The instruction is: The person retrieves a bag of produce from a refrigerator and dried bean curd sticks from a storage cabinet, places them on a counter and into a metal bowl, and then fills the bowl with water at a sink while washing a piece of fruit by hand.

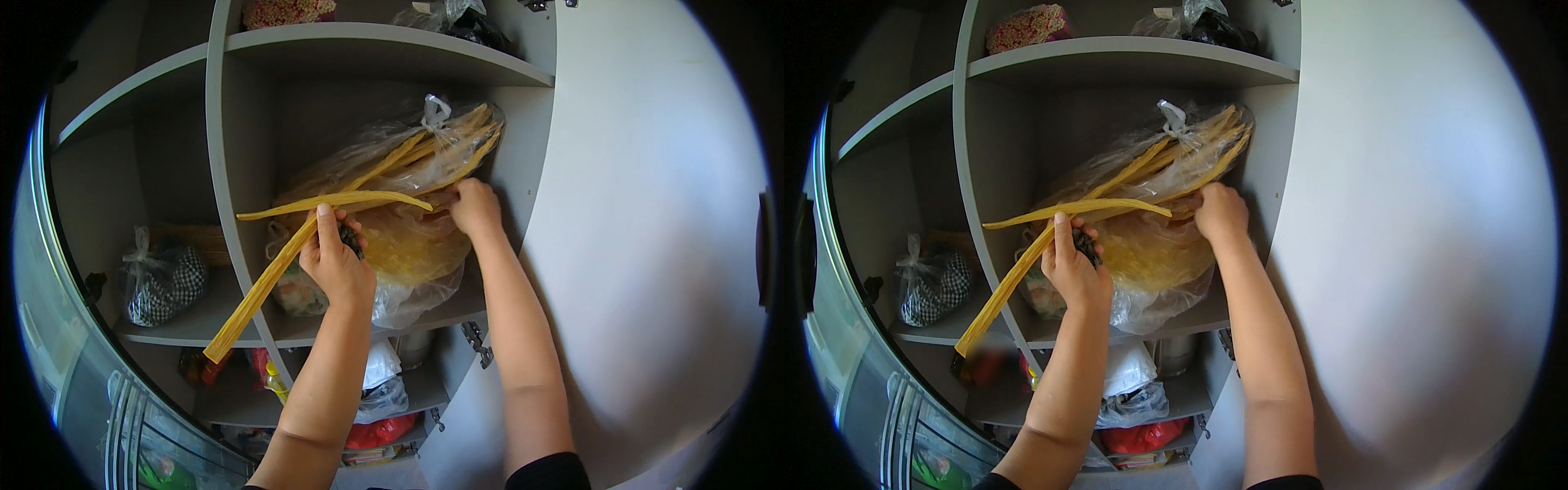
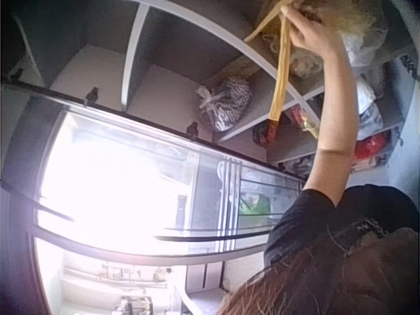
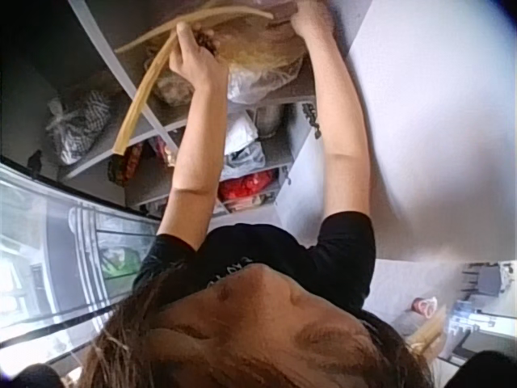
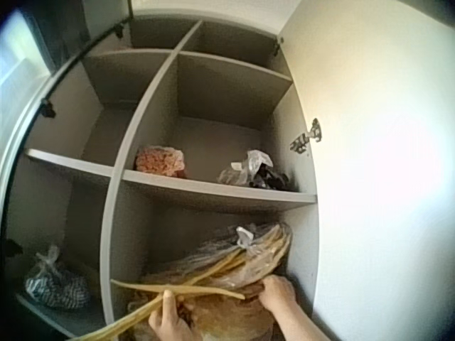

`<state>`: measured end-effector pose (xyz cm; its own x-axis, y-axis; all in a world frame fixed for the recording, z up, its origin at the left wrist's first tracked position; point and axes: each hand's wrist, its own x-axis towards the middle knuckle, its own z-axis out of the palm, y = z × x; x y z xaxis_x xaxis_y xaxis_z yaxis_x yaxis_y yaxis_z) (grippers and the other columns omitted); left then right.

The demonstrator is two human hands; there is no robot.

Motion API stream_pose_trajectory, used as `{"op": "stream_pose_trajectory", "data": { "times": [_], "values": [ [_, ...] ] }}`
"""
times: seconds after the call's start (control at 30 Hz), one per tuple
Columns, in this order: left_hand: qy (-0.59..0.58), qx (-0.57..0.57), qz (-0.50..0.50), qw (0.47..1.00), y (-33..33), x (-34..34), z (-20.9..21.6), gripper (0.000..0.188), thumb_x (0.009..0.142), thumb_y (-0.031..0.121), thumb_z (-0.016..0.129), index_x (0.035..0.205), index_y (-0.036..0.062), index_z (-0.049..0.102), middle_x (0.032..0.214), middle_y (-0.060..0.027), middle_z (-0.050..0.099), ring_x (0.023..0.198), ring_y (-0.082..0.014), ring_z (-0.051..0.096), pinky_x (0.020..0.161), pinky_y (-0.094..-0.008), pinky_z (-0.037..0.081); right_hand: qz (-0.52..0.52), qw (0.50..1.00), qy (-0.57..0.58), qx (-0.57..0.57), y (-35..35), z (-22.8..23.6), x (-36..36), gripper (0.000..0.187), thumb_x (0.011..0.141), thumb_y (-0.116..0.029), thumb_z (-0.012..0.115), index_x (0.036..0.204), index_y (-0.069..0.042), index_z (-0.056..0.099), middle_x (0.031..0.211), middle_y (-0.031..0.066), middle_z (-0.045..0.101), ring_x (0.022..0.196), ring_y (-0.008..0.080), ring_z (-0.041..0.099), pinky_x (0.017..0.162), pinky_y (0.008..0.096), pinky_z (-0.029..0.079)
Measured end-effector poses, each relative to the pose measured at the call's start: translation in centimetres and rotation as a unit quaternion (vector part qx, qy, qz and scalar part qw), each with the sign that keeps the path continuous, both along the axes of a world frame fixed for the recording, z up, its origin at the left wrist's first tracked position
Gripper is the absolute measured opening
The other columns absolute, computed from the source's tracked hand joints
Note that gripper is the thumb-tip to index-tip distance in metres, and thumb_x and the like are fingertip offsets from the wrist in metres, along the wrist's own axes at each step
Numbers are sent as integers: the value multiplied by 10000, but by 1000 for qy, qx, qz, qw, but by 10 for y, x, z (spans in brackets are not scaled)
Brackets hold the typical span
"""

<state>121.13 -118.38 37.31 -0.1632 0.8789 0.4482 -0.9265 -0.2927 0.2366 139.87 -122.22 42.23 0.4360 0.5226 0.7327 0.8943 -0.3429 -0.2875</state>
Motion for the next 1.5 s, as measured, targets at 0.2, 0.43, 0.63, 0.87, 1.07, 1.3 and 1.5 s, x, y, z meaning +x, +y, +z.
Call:
{"op": "stream_pose_trajectory", "data": {
  "times": [0.2,0.43,0.63,0.87,1.07,1.3,1.5],
  "values": [
    [4,-12,2,1000,-2,-2,2,143,875,204,573,889,62,561,748,-25,554,595,-111,525,445,-227,386,66,997,-12,48,-25,7,11,95,749,-65,594,814,-39,659,817,158,637,782,313,614,701,381,477],
    [-2,-12,-6,1000,-4,1,1,151,875,211,572,883,61,563,748,-26,554,591,-111,525,447,-227,388,114,984,29,138,-27,-3,9,287,733,-148,670,985,-26,608,876,152,644,804,271,623,721,350,484],
    [0,-17,-12,1000,-6,-3,-1,152,877,205,568,898,56,559,749,-23,547,600,-110,523,448,-223,387,122,971,72,190,11,-11,-12,765,671,-267,723,1277,-6,336,1311,225,349,1206,372,350,991,395,317],
    [-14,-22,4,1000,-9,-10,5,150,877,207,568,933,68,562,754,-19,547,613,-107,512,468,-222,380,250,945,9,209,72,1,10,820,680,-156,698,1337,-30,225,1317,209,299,1254,352,279,1033,368,266],
    [-30,-15,18,999,-3,1,16,132,876,206,572,888,77,546,742,-18,547,613,-109,510,472,-219,372,276,945,128,124,106,1,49,851,694,-173,715,1360,-9,211,1404,209,229,1280,333,273,1054,360,247],
    [-22,-20,31,999,8,9,11,136,872,212,580,887,80,550,741,-16,554,615,-108,511,471,-218,372,312,939,62,128,66,-2,22,874,698,-156,706,1380,-22,175,1434,214,170,1297,330,261,1056,332,260],
    [-24,-18,29,999,7,10,6,151,874,216,577,896,67,565,757,-18,553,617,-105,515,460,-220,381,136,970,118,161,17,-19,-14,759,767,-126,644,1382,-56,206,1438,209,170,1321,340,207,1066,354,245]
  ]
}}
